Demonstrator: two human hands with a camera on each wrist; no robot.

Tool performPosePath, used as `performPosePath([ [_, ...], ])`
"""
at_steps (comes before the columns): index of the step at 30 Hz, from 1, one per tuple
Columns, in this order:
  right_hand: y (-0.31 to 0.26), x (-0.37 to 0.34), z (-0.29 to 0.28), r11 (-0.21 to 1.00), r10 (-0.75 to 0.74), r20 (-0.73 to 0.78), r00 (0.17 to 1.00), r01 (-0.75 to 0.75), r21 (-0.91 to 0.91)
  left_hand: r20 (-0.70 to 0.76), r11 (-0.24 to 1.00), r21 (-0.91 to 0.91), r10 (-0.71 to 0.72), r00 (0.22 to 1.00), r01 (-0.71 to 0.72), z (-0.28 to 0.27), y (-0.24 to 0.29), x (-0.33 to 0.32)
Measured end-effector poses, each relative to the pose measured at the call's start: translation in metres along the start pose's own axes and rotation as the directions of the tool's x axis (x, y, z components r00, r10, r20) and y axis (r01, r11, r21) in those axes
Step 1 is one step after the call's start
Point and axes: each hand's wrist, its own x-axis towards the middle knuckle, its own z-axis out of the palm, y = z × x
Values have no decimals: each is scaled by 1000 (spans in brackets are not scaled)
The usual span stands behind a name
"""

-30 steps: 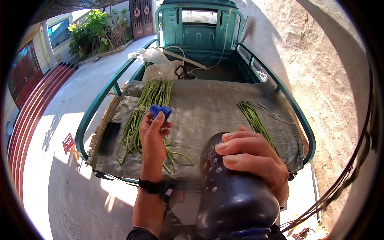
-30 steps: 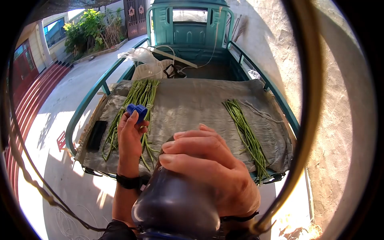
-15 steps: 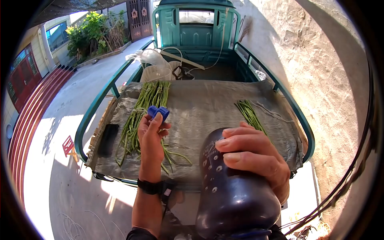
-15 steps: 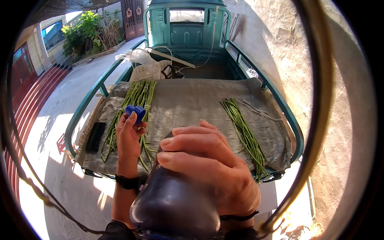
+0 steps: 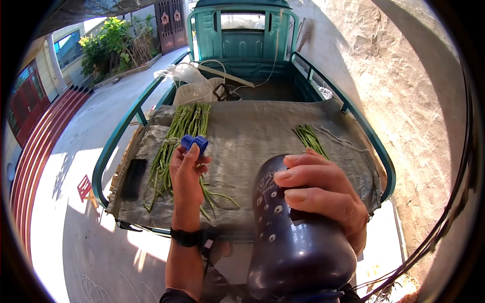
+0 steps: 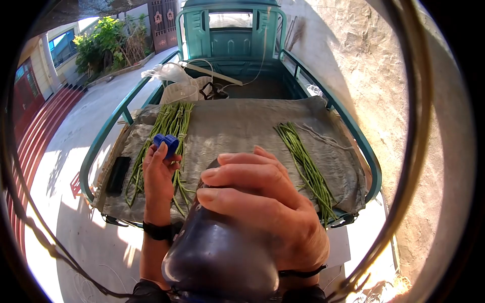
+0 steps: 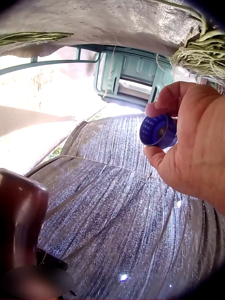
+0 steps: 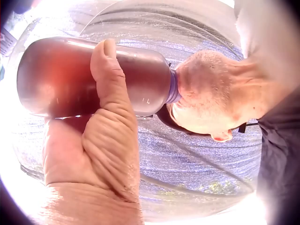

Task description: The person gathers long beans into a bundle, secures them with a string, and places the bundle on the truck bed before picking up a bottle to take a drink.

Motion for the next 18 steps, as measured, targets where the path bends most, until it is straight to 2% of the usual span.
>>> performPosePath([
  [9,-14,10,-14,997,29,92,995,-23,-73,-3,1000,1,3,1000,-3,-1,1,0],
  [14,5,0,2,999,-42,-34,999,43,24,-6,1000,9,2,1000,-2,-3,0,1],
  [18,7,1,6,996,-86,-82,993,89,33,-3,1000,11,2,1000,-2,-3,1,1],
])
